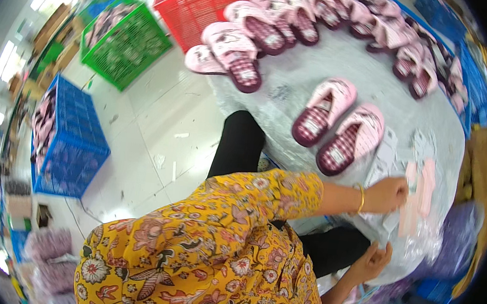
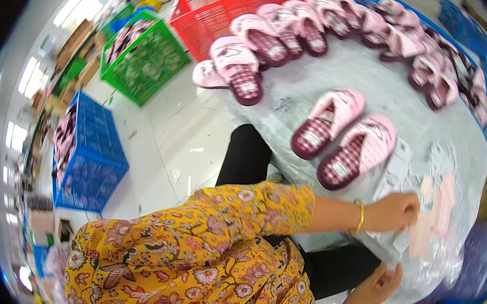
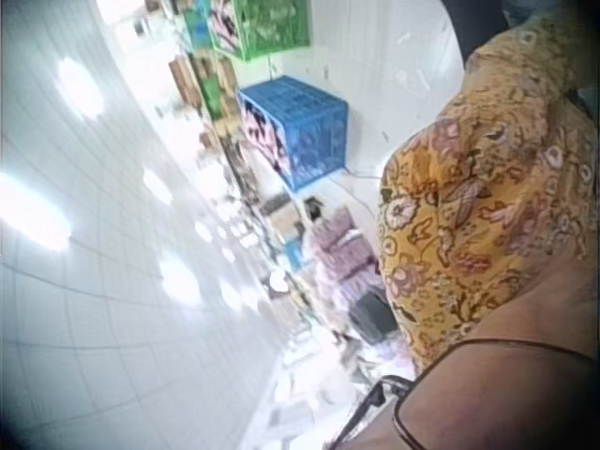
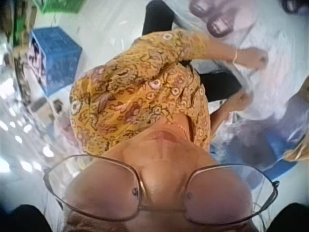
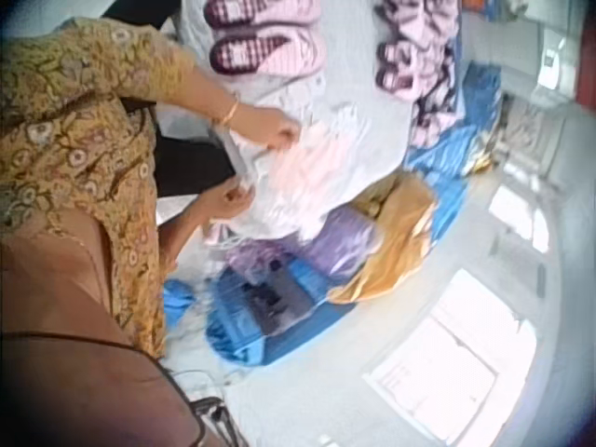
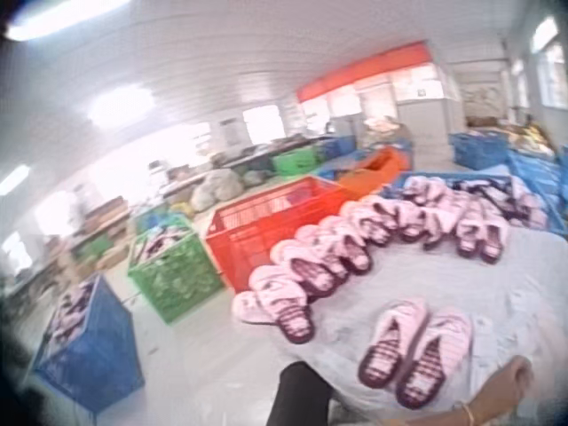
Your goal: The person sits on the floor and attaches paper tags to pink and purple checkered slippers. They pick up a tag, attach it to the strap of a slipper, and place the finished pair into a blue basket. The process is repeated for multiple pairs.
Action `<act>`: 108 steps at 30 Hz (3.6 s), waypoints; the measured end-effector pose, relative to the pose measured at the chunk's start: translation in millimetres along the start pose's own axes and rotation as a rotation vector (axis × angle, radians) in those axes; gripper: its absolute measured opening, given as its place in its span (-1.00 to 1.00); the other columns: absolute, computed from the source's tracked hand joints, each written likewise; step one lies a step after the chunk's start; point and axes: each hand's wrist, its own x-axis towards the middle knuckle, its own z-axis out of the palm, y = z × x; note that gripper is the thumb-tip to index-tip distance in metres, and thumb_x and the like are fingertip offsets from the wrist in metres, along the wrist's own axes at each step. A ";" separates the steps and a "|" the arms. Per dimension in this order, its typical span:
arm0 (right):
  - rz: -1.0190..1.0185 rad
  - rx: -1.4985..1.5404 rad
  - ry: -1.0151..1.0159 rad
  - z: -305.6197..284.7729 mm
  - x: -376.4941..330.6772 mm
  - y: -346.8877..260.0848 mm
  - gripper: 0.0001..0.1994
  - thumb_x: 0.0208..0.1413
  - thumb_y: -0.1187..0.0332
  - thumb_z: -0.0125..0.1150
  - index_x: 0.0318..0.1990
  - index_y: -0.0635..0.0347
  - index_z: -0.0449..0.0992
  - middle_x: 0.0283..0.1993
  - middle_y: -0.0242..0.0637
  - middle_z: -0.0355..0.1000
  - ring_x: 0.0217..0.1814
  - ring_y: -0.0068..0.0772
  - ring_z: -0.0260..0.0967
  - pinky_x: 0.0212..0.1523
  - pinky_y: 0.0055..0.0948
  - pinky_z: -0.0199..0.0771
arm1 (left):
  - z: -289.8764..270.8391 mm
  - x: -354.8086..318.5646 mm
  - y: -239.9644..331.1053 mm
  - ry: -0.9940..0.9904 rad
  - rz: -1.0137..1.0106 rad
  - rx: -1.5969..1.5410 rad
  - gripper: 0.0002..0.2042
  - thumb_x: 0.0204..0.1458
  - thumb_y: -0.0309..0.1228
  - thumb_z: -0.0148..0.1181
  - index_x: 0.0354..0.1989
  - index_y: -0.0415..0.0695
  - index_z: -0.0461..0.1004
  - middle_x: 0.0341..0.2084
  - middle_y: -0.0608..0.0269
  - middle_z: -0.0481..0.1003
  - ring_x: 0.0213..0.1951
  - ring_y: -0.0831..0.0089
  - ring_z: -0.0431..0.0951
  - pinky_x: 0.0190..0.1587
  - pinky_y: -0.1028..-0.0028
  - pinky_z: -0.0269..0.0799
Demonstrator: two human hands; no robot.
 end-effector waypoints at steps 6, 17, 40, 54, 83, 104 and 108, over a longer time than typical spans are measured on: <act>-0.129 -0.242 -0.041 -3.1 22.5 27.2 -0.66 0.20 0.33 0.21 0.12 0.14 0.45 -0.36 -0.29 0.45 -0.47 -0.44 0.30 -0.41 -0.44 0.39 | 13.0 -18.7 2.4 0.068 -0.051 -0.018 -0.90 0.01 -0.49 0.12 -0.36 -0.24 0.37 -0.58 0.12 0.48 -0.55 0.35 0.53 -0.47 0.34 0.40; 0.129 -0.053 0.014 16.7 43.6 18.8 -0.59 0.31 0.13 -0.01 0.17 0.19 0.39 -0.27 -0.26 0.58 -0.57 -0.52 0.30 -0.66 -0.51 0.17 | 2.1 -17.9 -11.4 0.094 0.110 0.249 -0.87 -0.11 -0.48 0.15 -0.38 -0.21 0.41 -0.47 0.05 0.51 -0.35 0.10 0.53 -0.31 0.22 0.38; -0.072 -0.328 0.038 -30.2 22.4 27.5 -0.71 0.34 0.33 -0.02 0.03 0.33 0.50 -0.01 -0.05 0.52 -0.02 -0.12 0.49 -0.06 -0.32 0.47 | 82.2 25.8 -29.3 -0.059 0.106 0.117 -0.90 -0.03 -0.50 0.07 -0.36 -0.23 0.34 -0.47 -0.04 0.47 -0.39 0.06 0.50 -0.31 0.19 0.38; -0.068 0.251 -0.134 -33.5 4.1 8.9 -0.76 0.14 0.54 0.15 -0.04 0.17 0.53 -0.18 -0.18 0.55 -0.17 -0.24 0.53 -0.11 -0.39 0.51 | 106.2 38.0 -40.1 -0.357 -0.439 -0.303 -0.83 0.19 -0.44 0.03 -0.13 -0.23 0.25 -0.26 0.12 0.45 -0.24 0.36 0.57 -0.18 0.38 0.60; 0.294 0.763 -0.149 -84.3 16.0 -70.5 -0.87 0.14 0.45 0.27 -0.17 0.23 0.56 -0.30 -0.44 0.50 -0.31 -0.71 0.37 -0.29 -0.64 0.40 | 64.4 0.7 5.6 -0.391 -0.106 0.013 -0.88 0.18 -0.49 0.09 -0.20 -0.29 0.38 -0.46 0.18 0.55 -0.38 0.51 0.62 -0.31 0.54 0.57; 0.453 0.854 -0.188 -58.6 27.4 -56.2 -0.69 0.06 0.52 0.31 -0.05 0.28 0.40 -0.38 -0.42 0.45 -0.38 -0.75 0.31 -0.37 -0.70 0.31 | 26.7 -55.4 43.0 -0.512 0.205 0.527 -0.86 0.19 -0.45 0.14 -0.16 -0.24 0.43 -0.42 0.23 0.59 -0.34 0.63 0.56 -0.29 0.58 0.45; 0.467 0.893 -0.193 -57.7 26.4 -57.4 -0.71 0.06 0.52 0.32 -0.07 0.27 0.41 -0.40 -0.44 0.44 -0.42 -0.75 0.28 -0.41 -0.70 0.27 | 25.0 -56.9 42.4 -0.508 0.231 0.555 -0.85 0.18 -0.43 0.15 -0.16 -0.23 0.44 -0.43 0.21 0.58 -0.38 0.56 0.58 -0.32 0.56 0.45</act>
